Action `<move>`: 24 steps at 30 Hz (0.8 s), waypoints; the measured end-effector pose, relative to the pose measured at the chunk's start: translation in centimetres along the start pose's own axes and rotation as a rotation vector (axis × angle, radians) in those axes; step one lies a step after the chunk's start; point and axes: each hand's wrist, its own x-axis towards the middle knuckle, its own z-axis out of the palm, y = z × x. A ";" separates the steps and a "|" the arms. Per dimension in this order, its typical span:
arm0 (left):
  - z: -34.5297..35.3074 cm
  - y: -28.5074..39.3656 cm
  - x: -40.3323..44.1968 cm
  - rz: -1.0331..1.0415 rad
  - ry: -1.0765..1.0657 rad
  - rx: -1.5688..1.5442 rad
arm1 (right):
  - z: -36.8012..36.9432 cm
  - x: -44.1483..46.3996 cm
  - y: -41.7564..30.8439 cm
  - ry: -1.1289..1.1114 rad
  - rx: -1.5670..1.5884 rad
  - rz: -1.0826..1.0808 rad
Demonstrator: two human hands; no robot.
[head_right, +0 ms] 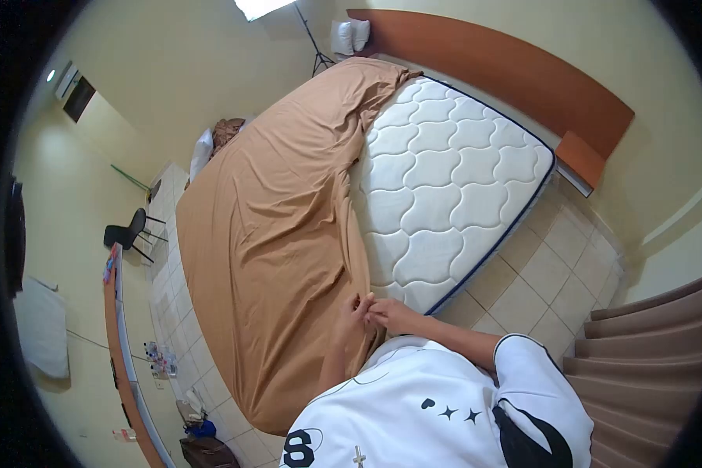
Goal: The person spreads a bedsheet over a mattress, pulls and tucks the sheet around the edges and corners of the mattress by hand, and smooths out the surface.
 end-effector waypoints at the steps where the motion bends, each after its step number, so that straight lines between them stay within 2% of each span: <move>1: 0.9 0.8 0.9 -0.014 -0.027 0.201 | -1.2 -0.2 -0.2 0.013 0.006 -0.002; 2: 1.5 1.3 1.1 -0.010 -0.034 0.214 | -2.6 -0.3 -0.4 -0.097 0.044 0.003; 3: 1.9 1.5 0.9 0.081 0.043 0.267 | -3.8 -0.4 -0.8 -0.208 0.083 0.007; 4: 2.4 1.7 0.8 0.173 0.121 0.319 | -4.8 -0.4 -0.3 -0.198 0.088 0.002; 5: 2.5 1.8 0.8 0.177 0.120 0.329 | -5.9 -0.5 0.7 -0.173 0.450 0.180; 6: 2.3 1.7 0.5 0.325 0.088 0.371 | -6.6 -0.3 1.7 -0.150 0.813 0.359; 7: 2.1 2.2 0.4 0.471 0.055 0.410 | -6.8 0.4 2.9 -0.152 0.819 0.354; 9: 2.4 5.3 -1.6 0.527 0.027 0.496 | -7.0 2.4 6.0 0.099 1.220 0.537; 10: 2.4 7.0 -2.9 0.589 -0.002 0.574 | -6.6 4.2 8.4 0.090 1.339 0.642; 14: 3.2 9.9 -5.6 0.542 -0.137 0.526 | -6.8 10.5 12.9 0.103 1.596 0.484; 16: 3.6 9.2 -6.7 0.463 -0.204 0.552 | -8.3 13.2 12.5 0.303 1.570 0.386; 17: 3.6 9.0 -7.3 0.456 -0.199 0.553 | -9.5 14.1 12.4 0.321 1.634 0.412; 20: 3.5 8.7 -9.4 0.332 -0.097 0.497 | -14.3 15.7 13.7 0.453 1.783 0.533; 22: 3.0 8.2 -10.3 0.271 0.070 0.451 | -16.8 14.9 15.7 0.586 1.738 0.379; 24: 3.2 8.4 -10.4 0.270 0.073 0.476 | -18.7 12.7 17.8 0.615 1.631 0.215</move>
